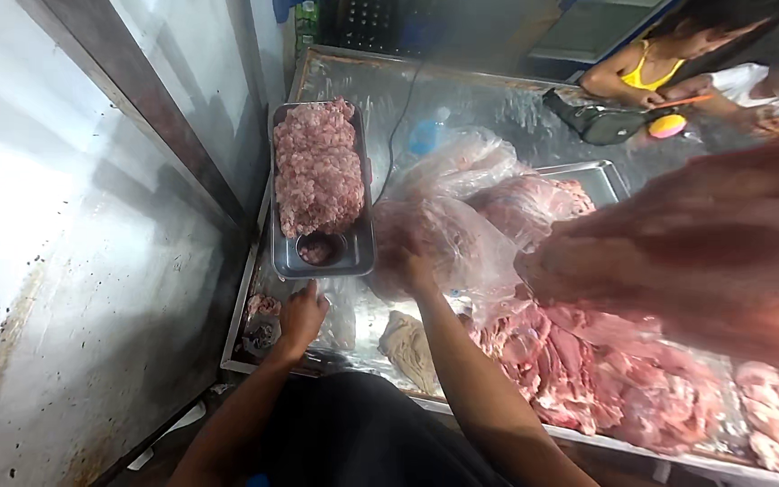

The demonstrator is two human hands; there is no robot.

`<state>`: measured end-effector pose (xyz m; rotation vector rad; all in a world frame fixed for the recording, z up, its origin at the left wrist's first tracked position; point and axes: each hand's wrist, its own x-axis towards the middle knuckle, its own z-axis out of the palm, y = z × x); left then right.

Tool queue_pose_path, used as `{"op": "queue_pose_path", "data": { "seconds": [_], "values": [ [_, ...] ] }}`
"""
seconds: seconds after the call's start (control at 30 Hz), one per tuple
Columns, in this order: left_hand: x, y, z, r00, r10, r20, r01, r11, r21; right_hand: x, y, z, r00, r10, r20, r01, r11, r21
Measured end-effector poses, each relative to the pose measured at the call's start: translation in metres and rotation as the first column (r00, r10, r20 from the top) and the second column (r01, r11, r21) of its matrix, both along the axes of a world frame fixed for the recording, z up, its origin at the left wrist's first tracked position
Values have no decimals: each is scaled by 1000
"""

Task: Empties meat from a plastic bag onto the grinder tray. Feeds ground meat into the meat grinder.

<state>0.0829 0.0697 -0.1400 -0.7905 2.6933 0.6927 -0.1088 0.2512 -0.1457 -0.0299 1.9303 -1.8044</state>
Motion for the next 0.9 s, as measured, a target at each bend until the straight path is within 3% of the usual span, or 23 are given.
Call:
{"op": "queue_pose_path", "data": {
  "seconds": [0.13, 0.27, 0.5, 0.57, 0.67, 0.8, 0.9],
  "values": [
    [1, 2, -2, 1000, 22, -22, -22, 1000, -15, 75, 19, -9, 972, 132, 194, -137, 990, 13],
    [-2, 6, -2, 999, 41, -15, -42, 998, -37, 125, 47, -18, 934, 125, 334, -166, 981, 98],
    [-6, 10, 8, 999, 19, 33, -16, 996, -84, 138, 114, -33, 963, 98, 253, -154, 965, 212],
    [-4, 13, 4, 999, 30, 24, -28, 993, -111, 134, 130, -35, 969, 188, 162, -240, 873, 425],
    [-5, 20, 1, 998, 58, 7, -56, 989, -135, 131, 147, -34, 896, 432, 99, -375, 619, 690],
    [-4, 24, -3, 997, 74, 0, -72, 979, -190, 155, 153, -68, 732, 674, 101, -460, 380, 802],
    [-5, 29, 2, 994, 107, 25, -101, 979, -179, 176, 152, -90, 697, 711, 95, -410, 286, 866]
  ]
}}
